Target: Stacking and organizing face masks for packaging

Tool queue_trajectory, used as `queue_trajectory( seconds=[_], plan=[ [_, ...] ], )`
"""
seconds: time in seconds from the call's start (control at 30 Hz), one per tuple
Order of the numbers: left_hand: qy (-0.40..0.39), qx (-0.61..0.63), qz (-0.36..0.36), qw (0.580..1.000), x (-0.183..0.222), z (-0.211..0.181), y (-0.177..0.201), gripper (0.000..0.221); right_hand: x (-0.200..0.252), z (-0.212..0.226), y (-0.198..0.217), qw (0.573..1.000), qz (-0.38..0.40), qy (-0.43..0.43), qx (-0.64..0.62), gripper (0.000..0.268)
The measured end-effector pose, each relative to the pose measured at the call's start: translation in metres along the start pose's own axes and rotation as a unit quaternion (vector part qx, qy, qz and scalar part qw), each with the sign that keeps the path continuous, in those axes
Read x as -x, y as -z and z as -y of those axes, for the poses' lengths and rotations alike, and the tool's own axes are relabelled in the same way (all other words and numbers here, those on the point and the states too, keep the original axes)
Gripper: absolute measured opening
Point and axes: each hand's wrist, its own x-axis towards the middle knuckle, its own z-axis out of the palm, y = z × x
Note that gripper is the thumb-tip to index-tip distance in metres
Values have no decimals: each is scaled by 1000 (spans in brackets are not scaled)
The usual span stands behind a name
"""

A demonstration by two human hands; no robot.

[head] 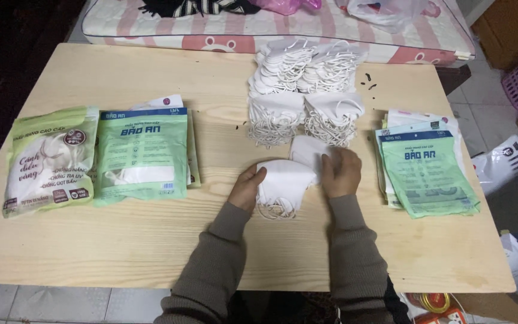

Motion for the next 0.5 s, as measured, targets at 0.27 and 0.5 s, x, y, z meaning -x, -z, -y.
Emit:
queue_trajectory(
  seconds=[0.27,0.5],
  plan=[
    [13,-26,-9,1000,6,-8,-3,49,2,-38,-20,990,76,5,117,66],
    [9,-51,-9,999,13,-19,-13,49,-1,-31,-10,985,-130,76,-83,18]
  ],
)
